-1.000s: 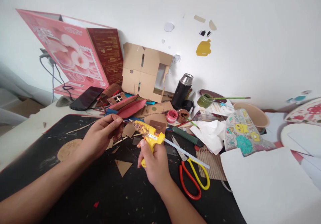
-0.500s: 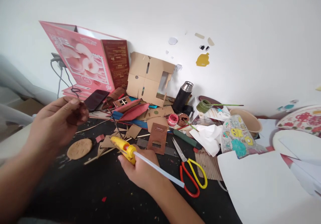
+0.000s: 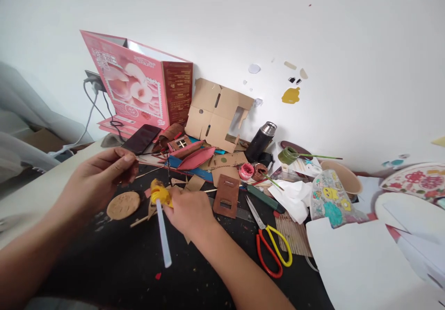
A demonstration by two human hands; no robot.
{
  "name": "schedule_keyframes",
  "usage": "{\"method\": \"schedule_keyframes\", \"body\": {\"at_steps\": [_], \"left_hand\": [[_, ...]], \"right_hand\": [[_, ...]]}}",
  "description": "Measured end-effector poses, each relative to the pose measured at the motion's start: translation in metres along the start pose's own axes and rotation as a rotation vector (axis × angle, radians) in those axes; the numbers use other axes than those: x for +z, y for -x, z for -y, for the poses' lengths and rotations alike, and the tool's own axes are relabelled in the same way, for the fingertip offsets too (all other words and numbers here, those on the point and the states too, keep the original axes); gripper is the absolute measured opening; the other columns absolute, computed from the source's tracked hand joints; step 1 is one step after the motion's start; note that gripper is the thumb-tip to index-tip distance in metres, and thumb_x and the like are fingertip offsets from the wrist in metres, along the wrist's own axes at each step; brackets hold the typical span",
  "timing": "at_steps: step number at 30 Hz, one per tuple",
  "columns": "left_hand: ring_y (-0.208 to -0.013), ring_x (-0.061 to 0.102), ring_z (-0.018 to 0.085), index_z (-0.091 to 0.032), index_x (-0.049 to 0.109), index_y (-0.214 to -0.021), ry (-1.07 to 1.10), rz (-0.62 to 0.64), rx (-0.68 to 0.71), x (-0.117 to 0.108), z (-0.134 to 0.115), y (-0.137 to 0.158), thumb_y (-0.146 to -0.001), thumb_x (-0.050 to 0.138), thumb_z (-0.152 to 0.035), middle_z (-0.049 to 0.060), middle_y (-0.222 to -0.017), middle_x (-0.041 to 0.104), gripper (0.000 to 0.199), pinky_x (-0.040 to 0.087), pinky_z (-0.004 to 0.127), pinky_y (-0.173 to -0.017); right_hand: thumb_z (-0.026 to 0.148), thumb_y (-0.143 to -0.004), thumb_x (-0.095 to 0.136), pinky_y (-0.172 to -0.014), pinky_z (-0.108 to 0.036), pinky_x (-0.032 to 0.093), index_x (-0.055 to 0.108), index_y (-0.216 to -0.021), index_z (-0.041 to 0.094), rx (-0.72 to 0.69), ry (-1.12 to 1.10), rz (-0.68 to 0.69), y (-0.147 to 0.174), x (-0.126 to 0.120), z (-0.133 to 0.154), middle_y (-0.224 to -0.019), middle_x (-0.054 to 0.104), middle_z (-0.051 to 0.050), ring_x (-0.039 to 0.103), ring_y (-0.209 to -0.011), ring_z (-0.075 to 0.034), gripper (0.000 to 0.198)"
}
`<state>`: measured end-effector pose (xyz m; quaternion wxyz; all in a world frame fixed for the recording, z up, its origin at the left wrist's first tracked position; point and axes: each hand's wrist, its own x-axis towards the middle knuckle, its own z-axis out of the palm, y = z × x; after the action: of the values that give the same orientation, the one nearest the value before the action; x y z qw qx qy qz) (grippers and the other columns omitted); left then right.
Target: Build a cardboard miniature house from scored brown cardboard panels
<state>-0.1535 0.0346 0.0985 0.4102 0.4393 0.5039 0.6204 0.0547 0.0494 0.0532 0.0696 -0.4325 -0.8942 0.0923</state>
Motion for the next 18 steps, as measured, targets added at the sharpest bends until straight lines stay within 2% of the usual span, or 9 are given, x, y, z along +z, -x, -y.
{"method": "schedule_keyframes", "body": {"at_steps": [5,8,11,14,18], "left_hand": [[-0.054,0.053,0.011,-0.019,0.069,-0.084,-0.162,0.130,-0.005,0.001,0.004,0.004,-0.083,0.082,-0.060,-0.002,-0.063,0.062,0.043,0.041,0.022,-0.051],[-0.059,0.057,0.013,-0.019,0.070,-0.087,-0.234,0.187,-0.011,0.002,0.006,0.004,-0.083,0.081,-0.059,-0.001,-0.070,0.066,0.042,0.044,0.023,-0.054],[-0.065,0.059,0.014,-0.020,0.070,-0.086,-0.271,0.229,0.018,0.004,0.006,0.002,-0.083,0.081,-0.054,0.000,-0.076,0.069,0.036,0.048,0.024,-0.059],[-0.069,0.061,0.015,-0.020,0.072,-0.085,-0.296,0.296,0.053,0.007,0.006,0.001,-0.084,0.080,-0.048,0.001,-0.079,0.070,0.030,0.051,0.025,-0.065],[-0.076,0.065,0.018,-0.020,0.074,-0.086,-0.403,0.442,0.074,0.016,0.005,0.001,-0.088,0.074,-0.047,0.003,-0.082,0.072,0.027,0.053,0.028,-0.070]], "right_hand": [[0.049,-0.108,0.057,-0.067,-0.032,0.050,0.072,-0.117,0.019,-0.015,0.019,0.003,-0.009,0.005,-0.003,-0.100,0.083,-0.009,0.079,-0.088,-0.028,0.034],[0.056,-0.104,0.061,-0.074,-0.034,0.053,0.073,-0.122,0.021,-0.051,-0.035,0.051,-0.005,0.004,-0.005,-0.112,0.082,-0.009,0.079,-0.096,-0.029,0.042],[0.061,-0.101,0.065,-0.079,-0.036,0.054,0.074,-0.125,0.023,-0.089,-0.110,0.077,0.004,-0.001,-0.009,-0.115,0.081,-0.009,0.078,-0.098,-0.029,0.046],[0.052,-0.104,0.067,-0.079,-0.033,0.052,0.076,-0.124,0.025,-0.088,-0.249,0.020,0.014,-0.005,-0.016,-0.110,0.081,-0.007,0.077,-0.094,-0.025,0.035],[0.034,-0.103,0.069,-0.072,-0.028,0.047,0.080,-0.104,0.025,0.042,-0.549,-0.097,0.028,-0.012,-0.032,-0.090,0.080,-0.002,0.071,-0.076,-0.017,0.014]]}}
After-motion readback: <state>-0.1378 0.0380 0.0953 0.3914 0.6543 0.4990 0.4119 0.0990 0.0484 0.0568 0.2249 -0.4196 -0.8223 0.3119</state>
